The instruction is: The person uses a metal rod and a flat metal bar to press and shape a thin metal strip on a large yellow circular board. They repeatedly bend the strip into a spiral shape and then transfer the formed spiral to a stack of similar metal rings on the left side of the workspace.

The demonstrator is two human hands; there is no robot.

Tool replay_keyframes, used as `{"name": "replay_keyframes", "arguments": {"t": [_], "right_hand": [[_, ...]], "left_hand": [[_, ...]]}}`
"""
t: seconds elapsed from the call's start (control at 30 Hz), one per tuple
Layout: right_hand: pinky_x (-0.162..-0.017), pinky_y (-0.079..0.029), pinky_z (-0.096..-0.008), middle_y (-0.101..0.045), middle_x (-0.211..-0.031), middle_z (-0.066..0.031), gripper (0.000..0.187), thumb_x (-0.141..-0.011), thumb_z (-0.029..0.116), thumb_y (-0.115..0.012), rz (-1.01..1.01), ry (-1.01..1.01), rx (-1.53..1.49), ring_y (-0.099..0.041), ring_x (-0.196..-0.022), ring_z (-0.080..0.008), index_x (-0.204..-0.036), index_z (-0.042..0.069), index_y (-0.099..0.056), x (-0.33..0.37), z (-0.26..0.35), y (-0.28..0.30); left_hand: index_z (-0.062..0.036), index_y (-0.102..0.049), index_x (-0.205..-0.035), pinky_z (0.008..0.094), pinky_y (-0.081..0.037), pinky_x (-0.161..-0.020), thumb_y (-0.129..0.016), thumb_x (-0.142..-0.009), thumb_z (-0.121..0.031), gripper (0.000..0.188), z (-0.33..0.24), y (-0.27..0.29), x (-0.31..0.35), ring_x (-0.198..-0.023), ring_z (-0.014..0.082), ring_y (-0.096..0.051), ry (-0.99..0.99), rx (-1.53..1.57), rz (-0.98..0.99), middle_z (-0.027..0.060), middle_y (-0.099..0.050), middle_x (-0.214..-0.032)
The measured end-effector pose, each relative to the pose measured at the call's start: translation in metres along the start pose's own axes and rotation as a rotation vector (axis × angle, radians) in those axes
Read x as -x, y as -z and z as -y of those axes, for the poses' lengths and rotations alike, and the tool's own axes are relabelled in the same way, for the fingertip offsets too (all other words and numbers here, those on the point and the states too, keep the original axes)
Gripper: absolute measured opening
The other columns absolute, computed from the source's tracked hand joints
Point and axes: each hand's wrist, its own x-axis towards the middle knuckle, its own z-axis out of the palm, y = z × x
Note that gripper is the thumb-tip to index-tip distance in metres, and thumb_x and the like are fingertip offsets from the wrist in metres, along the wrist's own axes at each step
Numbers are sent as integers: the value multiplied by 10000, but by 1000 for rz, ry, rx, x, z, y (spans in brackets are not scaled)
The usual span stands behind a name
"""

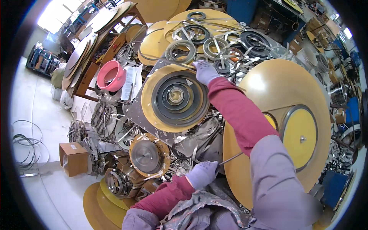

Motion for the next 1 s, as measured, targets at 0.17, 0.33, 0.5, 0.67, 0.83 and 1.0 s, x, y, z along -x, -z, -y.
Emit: {"name": "replay_keyframes", "arguments": {"t": [0.17, 0.33, 0.5, 0.67, 0.83, 1.0], "right_hand": [[-827, -496, -369, -645, -970, -134, 215, -854, 91, -440, 77, 28, 243, -613, -984, -251, -968, 48, -617, 8, -10, -2], [-751, -505, -393, -622, -865, -143, 157, -773, 26, -464, -12, 57, 151, -621, -884, -279, -860, 51, -593, 91, -69, 65], [-766, -492, -380, -592, -968, -132, 163, -793, 43, -500, -156, -134, 457, -596, -867, -305, -918, 102, -588, 261, -213, 192], [-774, -498, -330, -586, -1028, -100, 187, -846, 187, -535, 189, -662, 1023, -592, -957, -238, -1015, 113, -568, 367, -227, 319], [-807, -479, -331, -574, -1027, -68, 411, -823, 349, -603, 188, -681, 1243, -569, -974, -207, -1133, 88, -532, 471, -250, 381], [-831, -461, -325, -574, -1053, -64, 404, -799, 323, -621, 469, -797, 1220, -550, -1013, -201, -1161, 162, -543, 536, -173, 423]], "left_hand": [[-16, -529, -952, 475, -473, -697, -532, -855, -219, 226, 4, -3, -11, -779, 384, -605, -8, -27, 4, 207, -616, -809], [-9, -540, -908, 479, -477, -708, -526, -866, -246, 242, -2, 13, -14, -775, 393, -607, 12, -57, 30, 216, -611, -773], [-16, -558, -887, 486, -474, -702, -527, -862, -241, 229, 8, 13, -14, -777, 401, -606, -30, -94, -14, 223, -616, -782], [-11, -577, -875, 497, -459, -692, -508, -887, -226, 226, 4, 33, -21, -785, 411, -598, -11, -101, 49, 230, -614, -792], [-4, -577, -880, 492, -454, -700, -502, -900, -247, 255, 6, 34, -21, -788, 417, -590, -58, -130, 84, 237, -605, -786], [1, -577, -875, 490, -454, -713, -512, -894, -242, 253, 27, 32, -14, -809, 418, -591, -49, -142, 20, 241, -612, -813]]}}
